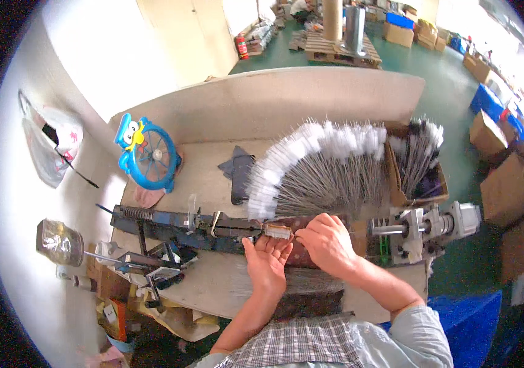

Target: Operating a tabletop assembly machine to process and assemble brush components with white bristles.

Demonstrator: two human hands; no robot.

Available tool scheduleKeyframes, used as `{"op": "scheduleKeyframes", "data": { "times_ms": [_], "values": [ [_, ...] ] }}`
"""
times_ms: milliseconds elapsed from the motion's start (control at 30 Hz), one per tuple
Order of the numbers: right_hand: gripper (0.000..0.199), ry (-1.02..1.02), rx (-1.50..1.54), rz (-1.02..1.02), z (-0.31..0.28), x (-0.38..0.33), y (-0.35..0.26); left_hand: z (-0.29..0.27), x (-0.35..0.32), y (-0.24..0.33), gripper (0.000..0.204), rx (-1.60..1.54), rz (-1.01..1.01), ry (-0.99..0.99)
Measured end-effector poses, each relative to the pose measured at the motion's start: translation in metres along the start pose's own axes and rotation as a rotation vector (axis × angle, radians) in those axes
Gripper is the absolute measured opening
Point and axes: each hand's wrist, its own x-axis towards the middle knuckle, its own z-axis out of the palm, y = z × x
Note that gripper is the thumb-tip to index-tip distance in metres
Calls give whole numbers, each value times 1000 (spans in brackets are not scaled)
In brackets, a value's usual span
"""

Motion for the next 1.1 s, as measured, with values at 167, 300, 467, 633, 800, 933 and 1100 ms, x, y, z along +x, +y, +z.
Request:
{"op": "scheduleKeyframes", "data": {
  "times_ms": [167,300,467,633,800,933,1100],
  "values": [
    [7,49,126,-43,-13,3,8,-4,-5,-1,60,47,39,-58],
    [12,-90,228,25,-24,-36,12,-13,-19,-5,57,327,45,-76],
    [13,-631,104,154,12,-104,18,-85,-24,27,38,481,175,10],
    [16,-657,62,129,4,-90,26,-247,-24,92,24,27,273,437],
    [26,-751,80,99,14,-94,12,-313,-44,165,34,108,519,735],
    [33,-734,-80,36,28,-89,-1,-337,-38,187,38,22,490,803],
    [29,-709,-206,42,19,-76,9,-268,-38,129,38,61,621,836]
  ]
}}
